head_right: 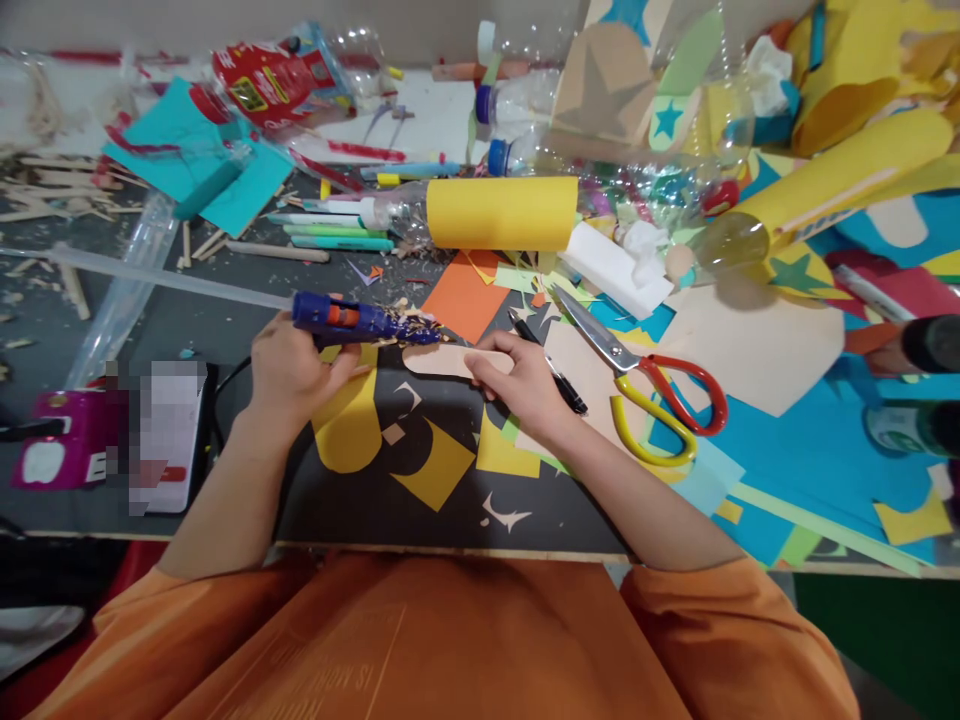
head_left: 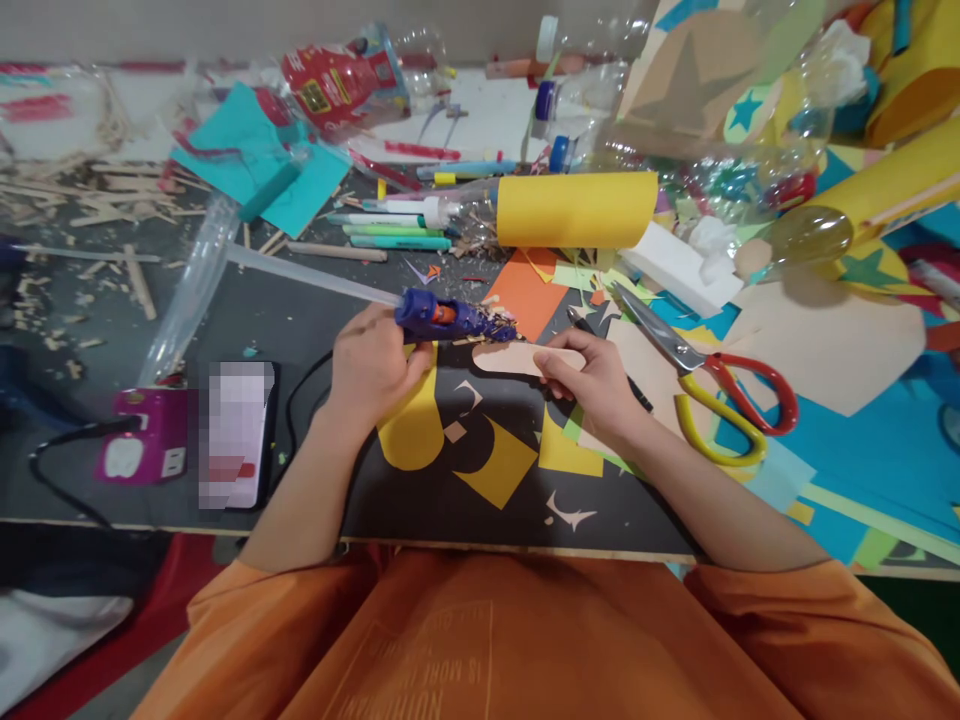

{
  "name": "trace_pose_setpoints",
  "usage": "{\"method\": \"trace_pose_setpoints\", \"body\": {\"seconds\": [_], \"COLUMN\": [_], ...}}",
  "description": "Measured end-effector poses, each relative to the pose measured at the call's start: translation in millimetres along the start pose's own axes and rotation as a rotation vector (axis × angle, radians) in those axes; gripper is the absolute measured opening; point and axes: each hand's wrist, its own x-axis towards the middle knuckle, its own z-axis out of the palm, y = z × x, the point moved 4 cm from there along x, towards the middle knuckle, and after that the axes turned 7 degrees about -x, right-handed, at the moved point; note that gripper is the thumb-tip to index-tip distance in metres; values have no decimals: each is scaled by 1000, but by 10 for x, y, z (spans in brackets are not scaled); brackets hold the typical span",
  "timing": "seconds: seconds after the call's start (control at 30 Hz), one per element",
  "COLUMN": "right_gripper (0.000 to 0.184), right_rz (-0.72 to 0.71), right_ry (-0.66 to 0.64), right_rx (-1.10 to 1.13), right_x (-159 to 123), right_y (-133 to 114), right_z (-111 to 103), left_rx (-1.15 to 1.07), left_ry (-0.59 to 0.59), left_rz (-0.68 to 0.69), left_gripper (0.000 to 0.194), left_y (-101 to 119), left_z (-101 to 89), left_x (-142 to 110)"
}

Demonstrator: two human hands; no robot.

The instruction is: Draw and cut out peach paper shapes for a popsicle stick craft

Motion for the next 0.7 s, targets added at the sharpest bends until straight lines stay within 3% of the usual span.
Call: {"method": "trace_pose_setpoints", "body": {"seconds": [0.23,0.3,0.57,0.63,0.7], "right_gripper": [21,22,23,22,22], "right_rz": [18,9,4,12,17], "right_ry": [13,19,14,19,22], "right_rx": [6,-9,3,14,25], "right_x": [-11,-8,-5,-5,-4], "right_y": [-6,-14,-15,-16,-24], "right_z": [1,2,-4,-4,0], "left_rx": [-18,-27,188,187,24], "left_ry": [241,238,-38,42,220], "left_rz": [-302,-325,-474,-449,-374], "left_gripper": [42,38,45,51,48], "left_y": [-245,-308,-363,-331,-266], "left_z": [-341,-388,-414,-491,-552], "left_x": [116,139,111,111,109]}}
